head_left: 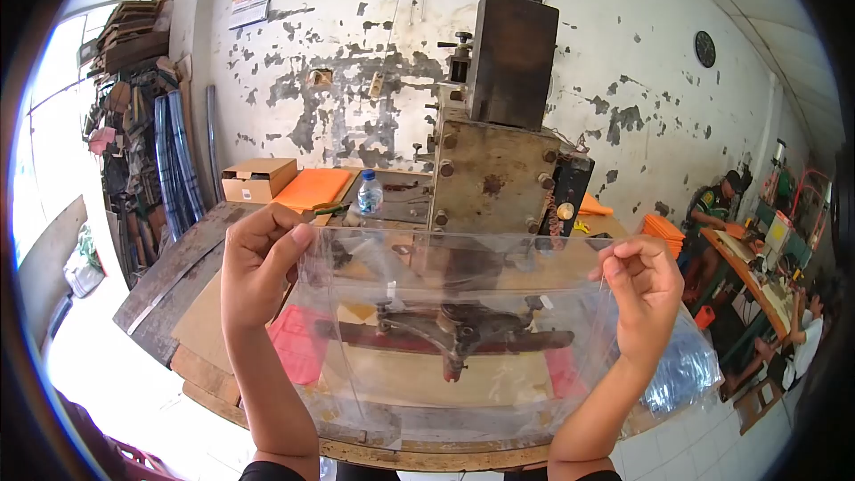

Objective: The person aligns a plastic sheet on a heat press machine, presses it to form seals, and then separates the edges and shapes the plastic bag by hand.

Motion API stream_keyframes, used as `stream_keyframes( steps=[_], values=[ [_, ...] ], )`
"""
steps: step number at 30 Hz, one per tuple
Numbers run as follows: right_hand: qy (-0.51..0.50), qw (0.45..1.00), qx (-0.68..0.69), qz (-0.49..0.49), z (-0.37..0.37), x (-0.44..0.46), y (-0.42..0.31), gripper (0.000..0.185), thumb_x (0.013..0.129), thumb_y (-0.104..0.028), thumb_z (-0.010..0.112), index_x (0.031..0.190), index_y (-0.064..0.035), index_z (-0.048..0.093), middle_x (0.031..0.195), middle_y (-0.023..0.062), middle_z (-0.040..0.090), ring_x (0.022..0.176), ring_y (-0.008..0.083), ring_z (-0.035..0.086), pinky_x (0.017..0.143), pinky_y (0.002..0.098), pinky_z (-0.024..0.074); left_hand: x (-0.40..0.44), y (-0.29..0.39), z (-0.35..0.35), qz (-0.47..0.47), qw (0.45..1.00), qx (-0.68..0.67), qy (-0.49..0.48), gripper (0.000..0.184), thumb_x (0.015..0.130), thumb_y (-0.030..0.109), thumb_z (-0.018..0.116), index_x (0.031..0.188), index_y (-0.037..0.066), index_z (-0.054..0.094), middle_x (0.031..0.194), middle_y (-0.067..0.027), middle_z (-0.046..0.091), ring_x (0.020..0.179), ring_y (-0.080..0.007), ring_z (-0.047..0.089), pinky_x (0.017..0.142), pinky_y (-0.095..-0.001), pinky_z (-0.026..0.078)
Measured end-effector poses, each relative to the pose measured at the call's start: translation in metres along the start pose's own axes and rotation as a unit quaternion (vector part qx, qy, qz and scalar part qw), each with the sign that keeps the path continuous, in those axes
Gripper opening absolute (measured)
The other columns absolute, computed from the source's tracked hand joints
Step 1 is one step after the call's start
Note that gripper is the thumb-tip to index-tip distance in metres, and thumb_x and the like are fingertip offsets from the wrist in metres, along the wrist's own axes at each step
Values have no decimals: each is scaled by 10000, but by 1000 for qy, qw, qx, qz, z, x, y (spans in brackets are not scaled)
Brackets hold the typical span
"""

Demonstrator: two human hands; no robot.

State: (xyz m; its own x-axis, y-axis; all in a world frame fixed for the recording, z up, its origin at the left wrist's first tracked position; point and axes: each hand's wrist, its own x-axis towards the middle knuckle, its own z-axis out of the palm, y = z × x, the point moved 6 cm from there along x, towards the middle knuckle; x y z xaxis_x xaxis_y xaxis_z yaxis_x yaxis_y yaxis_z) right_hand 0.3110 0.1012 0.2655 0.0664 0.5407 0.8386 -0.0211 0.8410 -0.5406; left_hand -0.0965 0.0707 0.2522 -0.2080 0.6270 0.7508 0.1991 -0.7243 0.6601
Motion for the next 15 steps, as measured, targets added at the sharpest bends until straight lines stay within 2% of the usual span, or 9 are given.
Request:
stream_keyframes(
  steps=[5, 7, 10, 15],
  values=[
    [-15, 999, -22, 31, 4, 0, 4, 180, 952, 0, 748, 1097, 17, 642, 974, 86, 689, 861, 149, 697, 763, 296, 576, 1, 4, 1, 9, 1000, 18, 2, 183, 980, 136, 714, 869, -8, 691, 699, 26, 636, 581, -12, 487, 514, -214, 344],
    [-9, 996, -81, 46, 2, 0, 8, 197, 943, -6, 755, 1102, 18, 642, 961, 76, 685, 827, 142, 696, 740, 281, 558, 1, 3, -3, 8, 999, 33, 6, 178, 977, 130, 713, 871, -12, 695, 709, 23, 643, 597, -14, 498, 522, -216, 347],
    [-31, 992, -97, 68, -4, -2, 13, 214, 938, -21, 760, 1112, 20, 642, 965, 70, 682, 787, 138, 691, 713, 267, 532, 0, -2, -6, -20, 999, 30, -38, 167, 970, 112, 704, 861, -14, 691, 729, 7, 662, 628, -25, 523, 536, -215, 359],
    [-36, 991, -95, 84, 0, 0, 14, 219, 942, -42, 755, 1121, 22, 647, 930, 58, 680, 761, 136, 691, 696, 265, 515, 0, -1, 3, -36, 994, 58, -84, 145, 958, 70, 689, 849, -25, 676, 734, -25, 673, 661, -64, 596, 576, -234, 453]
  ],
)
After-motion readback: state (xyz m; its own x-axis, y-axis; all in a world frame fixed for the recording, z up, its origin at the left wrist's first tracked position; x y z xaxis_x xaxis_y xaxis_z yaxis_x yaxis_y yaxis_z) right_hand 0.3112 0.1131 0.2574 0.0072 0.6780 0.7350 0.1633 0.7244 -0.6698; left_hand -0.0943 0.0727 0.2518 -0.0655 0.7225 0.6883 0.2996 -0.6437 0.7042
